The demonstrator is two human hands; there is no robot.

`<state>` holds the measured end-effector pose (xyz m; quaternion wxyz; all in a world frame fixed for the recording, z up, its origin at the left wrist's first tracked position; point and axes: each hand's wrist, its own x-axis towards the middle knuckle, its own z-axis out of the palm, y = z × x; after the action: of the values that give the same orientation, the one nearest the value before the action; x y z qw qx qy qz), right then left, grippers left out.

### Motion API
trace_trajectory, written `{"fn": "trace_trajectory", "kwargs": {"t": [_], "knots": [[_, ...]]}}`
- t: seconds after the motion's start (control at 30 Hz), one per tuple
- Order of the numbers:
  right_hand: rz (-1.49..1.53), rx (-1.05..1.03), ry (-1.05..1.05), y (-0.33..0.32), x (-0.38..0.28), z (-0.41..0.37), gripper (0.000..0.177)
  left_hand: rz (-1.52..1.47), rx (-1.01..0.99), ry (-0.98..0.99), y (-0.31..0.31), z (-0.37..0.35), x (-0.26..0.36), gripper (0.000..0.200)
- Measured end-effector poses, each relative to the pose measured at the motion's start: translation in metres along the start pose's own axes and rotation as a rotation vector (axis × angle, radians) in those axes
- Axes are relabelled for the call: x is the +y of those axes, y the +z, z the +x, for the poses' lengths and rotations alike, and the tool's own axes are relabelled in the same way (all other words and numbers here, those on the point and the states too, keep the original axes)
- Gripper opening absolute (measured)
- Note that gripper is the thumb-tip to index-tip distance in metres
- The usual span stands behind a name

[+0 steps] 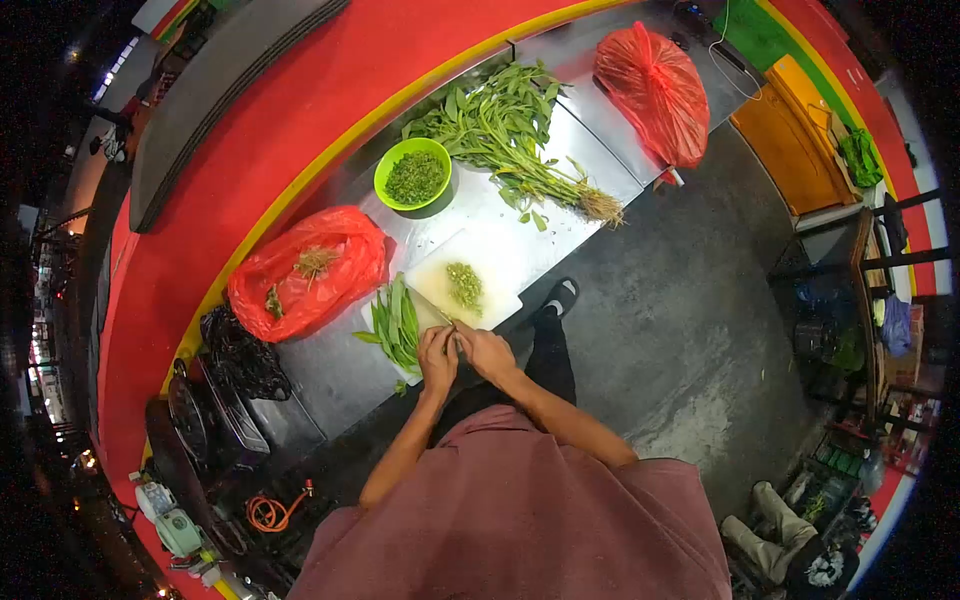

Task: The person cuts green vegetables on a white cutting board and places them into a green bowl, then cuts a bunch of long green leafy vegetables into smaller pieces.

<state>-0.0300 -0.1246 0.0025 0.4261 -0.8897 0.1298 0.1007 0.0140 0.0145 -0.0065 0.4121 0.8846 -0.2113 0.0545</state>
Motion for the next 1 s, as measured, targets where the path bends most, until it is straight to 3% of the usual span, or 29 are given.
{"fn": "trace_trajectory", "kwargs": {"t": [0.17,0.5,1.0], "knots": [[0.152,0.004,0.024,-0.026,-0.019,-0.023,0.04,0.004,0.002,0.025,0.003,-0.001,-0.008,0.016],[0.041,-0.04,0.028,-0.015,-0.009,-0.01,0.041,0.006,-0.014,-0.003,0.002,-0.004,-0.003,0.018],[0.14,0.037,-0.014,-0.02,-0.015,-0.022,0.041,-0.017,0.016,-0.036,0.002,-0.002,-0.005,0.015]]}}
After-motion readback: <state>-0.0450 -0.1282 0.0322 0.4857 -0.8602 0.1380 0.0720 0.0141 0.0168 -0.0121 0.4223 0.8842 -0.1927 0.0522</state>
